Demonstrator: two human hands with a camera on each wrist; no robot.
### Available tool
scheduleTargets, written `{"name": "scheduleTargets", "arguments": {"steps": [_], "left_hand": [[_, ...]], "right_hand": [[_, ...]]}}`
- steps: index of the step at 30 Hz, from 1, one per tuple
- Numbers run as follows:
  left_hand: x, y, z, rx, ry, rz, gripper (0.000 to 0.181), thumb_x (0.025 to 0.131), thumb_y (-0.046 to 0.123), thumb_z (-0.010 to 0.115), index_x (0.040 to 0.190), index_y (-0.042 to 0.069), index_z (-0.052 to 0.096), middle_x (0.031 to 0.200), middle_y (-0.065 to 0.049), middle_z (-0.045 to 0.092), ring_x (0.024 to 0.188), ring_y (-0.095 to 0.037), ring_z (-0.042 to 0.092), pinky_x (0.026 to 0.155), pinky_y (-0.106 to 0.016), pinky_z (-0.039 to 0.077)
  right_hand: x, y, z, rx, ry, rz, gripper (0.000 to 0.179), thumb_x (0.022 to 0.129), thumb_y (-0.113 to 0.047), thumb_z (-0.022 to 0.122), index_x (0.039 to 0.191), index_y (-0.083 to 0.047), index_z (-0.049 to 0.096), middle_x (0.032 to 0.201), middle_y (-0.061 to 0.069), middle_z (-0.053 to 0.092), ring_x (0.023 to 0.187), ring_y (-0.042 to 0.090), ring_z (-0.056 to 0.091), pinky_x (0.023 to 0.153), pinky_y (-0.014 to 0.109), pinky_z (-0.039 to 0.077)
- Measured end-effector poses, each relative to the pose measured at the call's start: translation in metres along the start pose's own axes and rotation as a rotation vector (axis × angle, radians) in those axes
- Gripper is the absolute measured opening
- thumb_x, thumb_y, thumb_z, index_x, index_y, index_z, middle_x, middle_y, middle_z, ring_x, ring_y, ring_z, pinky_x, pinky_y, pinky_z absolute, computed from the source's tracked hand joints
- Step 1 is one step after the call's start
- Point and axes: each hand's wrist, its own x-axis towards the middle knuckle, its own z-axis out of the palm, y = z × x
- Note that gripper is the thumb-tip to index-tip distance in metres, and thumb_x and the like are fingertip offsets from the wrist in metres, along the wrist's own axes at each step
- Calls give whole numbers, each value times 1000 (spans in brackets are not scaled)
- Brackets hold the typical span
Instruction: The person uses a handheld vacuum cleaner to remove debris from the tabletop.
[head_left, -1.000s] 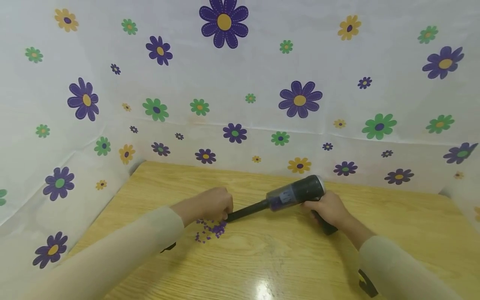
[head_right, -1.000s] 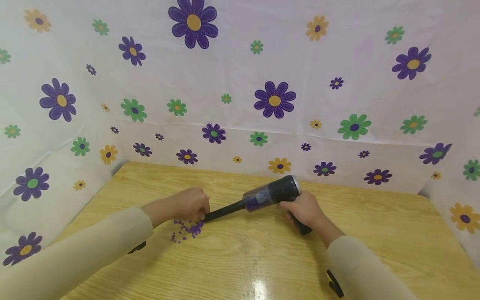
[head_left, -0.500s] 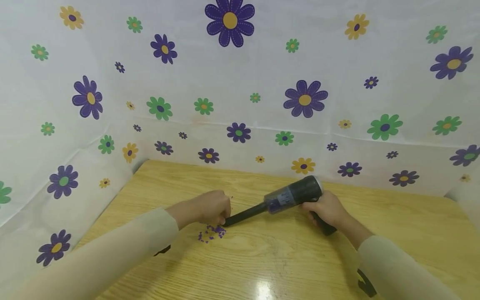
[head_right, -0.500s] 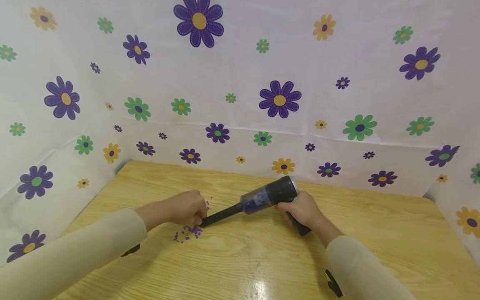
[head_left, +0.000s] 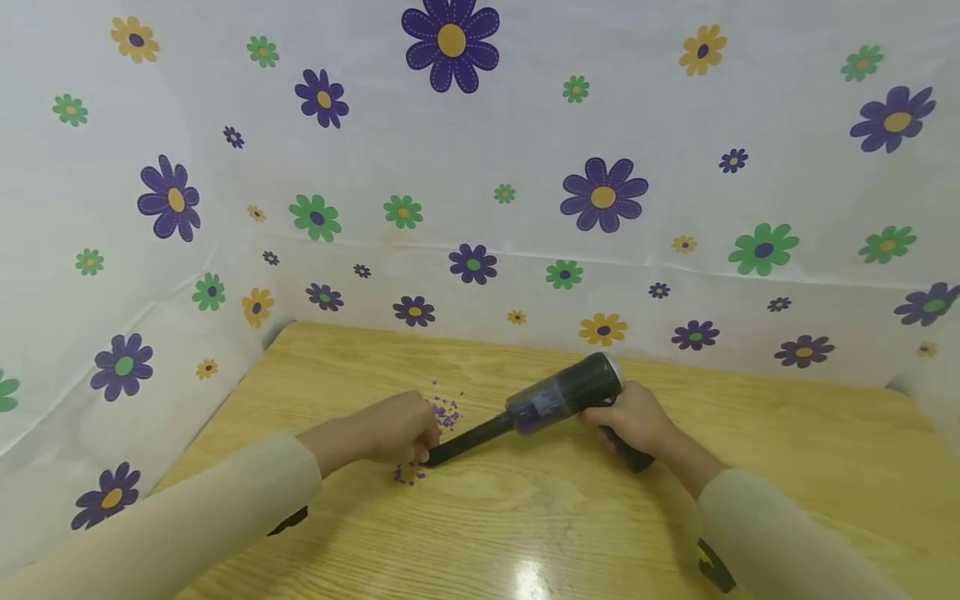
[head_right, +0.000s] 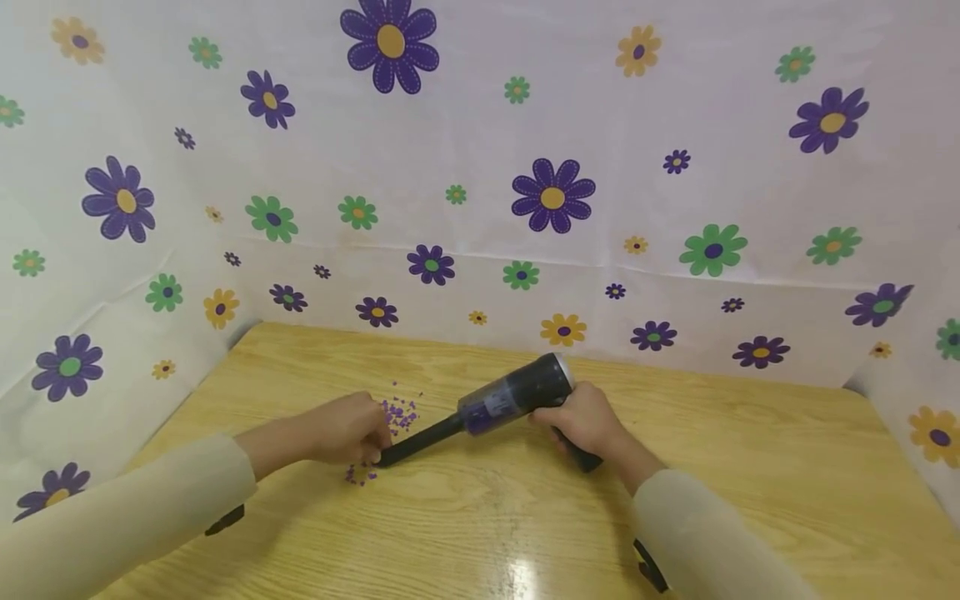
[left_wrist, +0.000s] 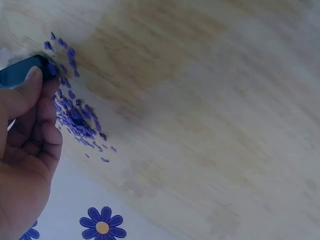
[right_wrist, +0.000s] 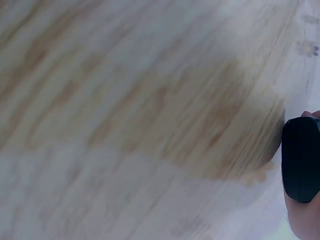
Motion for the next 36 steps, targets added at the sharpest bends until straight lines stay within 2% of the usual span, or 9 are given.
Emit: {"name": "scheduleTargets", "arguments": {"steps": [4,8,15,19,21,28,33,36], "left_hand": [[-7,-5,0,-38,-11,-28,7,75,5,81,80,10,78,77,1,76,71,-10,69,70,-25,58],[-15,-10,-2,-33,-22,-34,11,73,3,81,82,9,79,80,-1,76,75,-13,70,73,-27,59],[-35,-24,-1,-73,-13,-38,13,72,0,79,82,9,79,79,1,76,74,-10,70,70,-24,59],[-39,-24,-2,-71,-5,-30,14,71,-1,79,77,12,78,74,5,74,69,-4,67,66,-21,57],[-38,-20,-3,-77,-3,-25,13,71,0,80,77,12,79,74,4,75,68,-3,66,66,-20,56],[-19,2,-6,-98,-45,-13,9,76,4,81,83,9,79,78,2,75,71,-5,66,67,-19,55],[-12,2,-9,-76,-43,-17,9,75,3,80,82,9,78,78,1,75,72,-6,67,69,-20,56],[-4,-1,-14,-94,-39,-32,8,78,2,78,84,8,78,79,1,75,70,-6,66,67,-21,56]], "right_hand": [[1,-4,8,23,1,-3,27,81,-21,69,62,-4,61,49,-1,56,42,14,54,48,27,46],[5,-10,18,28,12,-10,27,81,-21,70,64,-2,61,48,-1,56,41,14,54,47,26,46],[13,-22,36,59,14,-32,26,79,-21,72,64,-2,61,48,0,56,40,13,52,45,27,45],[14,-22,37,36,-2,-44,26,80,-23,72,66,-3,62,49,0,57,41,13,54,46,27,47],[13,-20,34,26,-9,-48,25,80,-22,71,67,-3,62,50,0,58,43,13,55,48,27,48],[2,-8,12,39,-3,-56,21,79,-17,73,70,-3,61,52,0,57,44,15,55,48,30,50],[2,-5,6,54,-19,-68,19,81,-17,71,73,-2,62,53,1,58,45,15,56,49,30,51],[3,0,0,86,-17,-51,19,82,-16,69,75,0,62,53,2,58,45,16,55,49,31,51]]}}
